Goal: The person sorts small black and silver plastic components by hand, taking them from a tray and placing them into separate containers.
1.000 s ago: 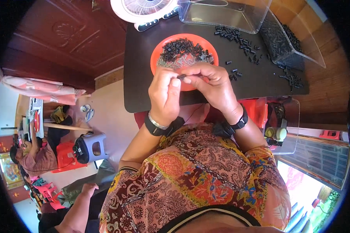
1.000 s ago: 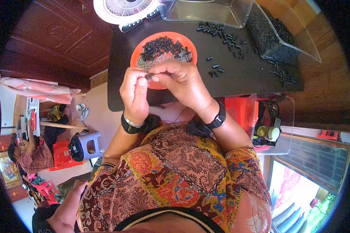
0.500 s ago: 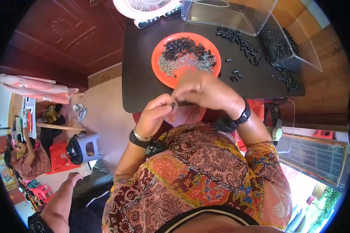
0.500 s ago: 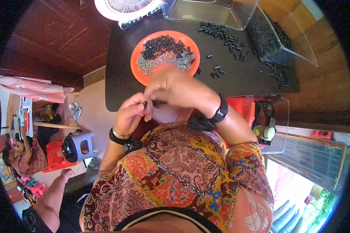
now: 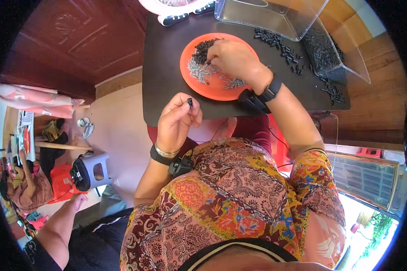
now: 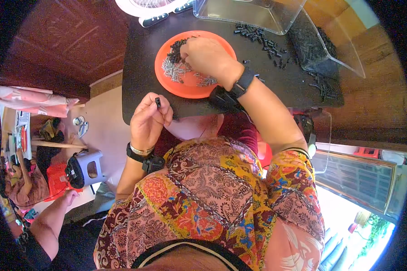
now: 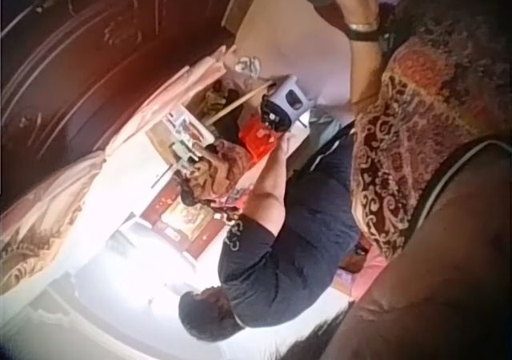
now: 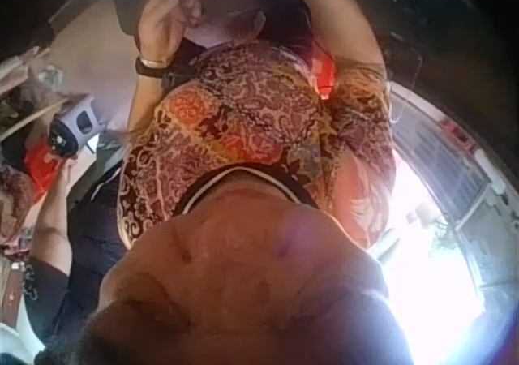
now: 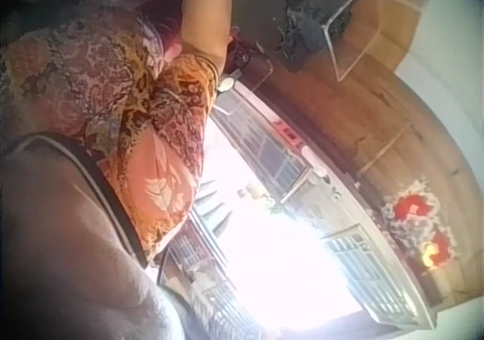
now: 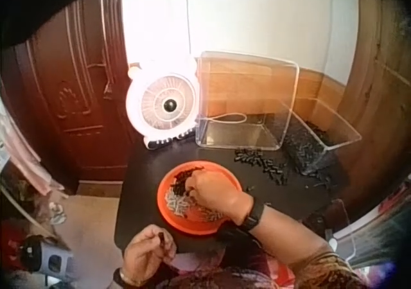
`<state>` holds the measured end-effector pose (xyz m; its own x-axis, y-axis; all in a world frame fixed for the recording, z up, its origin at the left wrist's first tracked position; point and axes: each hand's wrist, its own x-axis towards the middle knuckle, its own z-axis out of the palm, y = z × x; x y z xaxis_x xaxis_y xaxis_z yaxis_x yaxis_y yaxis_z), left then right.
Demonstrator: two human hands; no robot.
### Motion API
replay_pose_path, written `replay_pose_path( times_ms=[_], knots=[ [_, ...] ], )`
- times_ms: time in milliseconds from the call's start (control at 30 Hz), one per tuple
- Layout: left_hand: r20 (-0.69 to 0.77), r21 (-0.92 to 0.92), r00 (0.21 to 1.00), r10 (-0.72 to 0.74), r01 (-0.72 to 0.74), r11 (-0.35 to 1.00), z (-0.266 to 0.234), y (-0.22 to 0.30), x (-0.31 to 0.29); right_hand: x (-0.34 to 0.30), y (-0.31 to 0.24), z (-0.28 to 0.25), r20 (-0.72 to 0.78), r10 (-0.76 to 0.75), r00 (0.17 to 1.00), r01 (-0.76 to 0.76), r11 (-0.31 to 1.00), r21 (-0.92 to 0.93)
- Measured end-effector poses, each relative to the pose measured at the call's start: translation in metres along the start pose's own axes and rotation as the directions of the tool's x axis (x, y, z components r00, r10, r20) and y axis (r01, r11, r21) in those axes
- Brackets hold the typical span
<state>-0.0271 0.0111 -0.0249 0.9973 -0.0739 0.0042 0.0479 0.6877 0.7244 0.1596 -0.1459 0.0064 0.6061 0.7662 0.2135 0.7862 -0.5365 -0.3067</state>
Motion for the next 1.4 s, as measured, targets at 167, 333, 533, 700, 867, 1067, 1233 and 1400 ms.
replay_pose_path(
  times_ms=[167, 333, 533, 700, 867, 1067, 1233, 1400],
  knots=[
    [-0.016, -0.005, 1.000, -0.005, 0.005, 1.000, -0.001, -0.002, -0.002, -0.020, -0.008, -0.026, -0.024, 0.006, 1.000, -0.004, 0.998, 0.063],
    [-0.038, 0.018, 0.999, 0.002, -0.002, 1.000, 0.004, -0.003, 0.000, -0.035, -0.008, -0.024, 0.097, -0.056, 0.994, 0.047, 0.995, 0.089],
    [-0.048, 0.056, 0.999, 0.009, -0.006, 0.998, 0.006, -0.003, 0.002, -0.038, -0.019, -0.010, 0.035, -0.056, 0.998, 0.058, 0.997, -0.060],
    [-0.060, 0.056, 0.998, 0.017, -0.014, 0.998, 0.008, -0.004, 0.002, -0.037, -0.024, -0.009, 0.028, -0.049, 0.998, 0.051, 0.996, -0.073],
    [-0.075, 0.067, 0.997, 0.009, -0.004, 0.998, 0.008, -0.004, 0.000, -0.032, -0.006, -0.003, -0.037, -0.055, 0.998, 0.059, 0.992, 0.110],
    [-0.084, 0.083, 0.996, -0.021, 0.028, 0.996, 0.008, -0.003, 0.005, -0.030, -0.002, -0.023, -0.003, 0.047, 0.999, -0.045, 0.959, 0.281],
    [-0.083, 0.141, 0.997, 0.003, 0.009, 0.990, 0.011, -0.003, 0.008, -0.029, 0.006, -0.026, 0.028, 0.092, 0.995, -0.094, 0.890, 0.446],
    [-0.046, 0.219, 0.998, 0.054, -0.042, 0.975, 0.019, 0.003, 0.015, -0.025, 0.009, -0.034, 0.095, 0.039, 0.995, -0.093, 0.726, 0.682]
  ],
)
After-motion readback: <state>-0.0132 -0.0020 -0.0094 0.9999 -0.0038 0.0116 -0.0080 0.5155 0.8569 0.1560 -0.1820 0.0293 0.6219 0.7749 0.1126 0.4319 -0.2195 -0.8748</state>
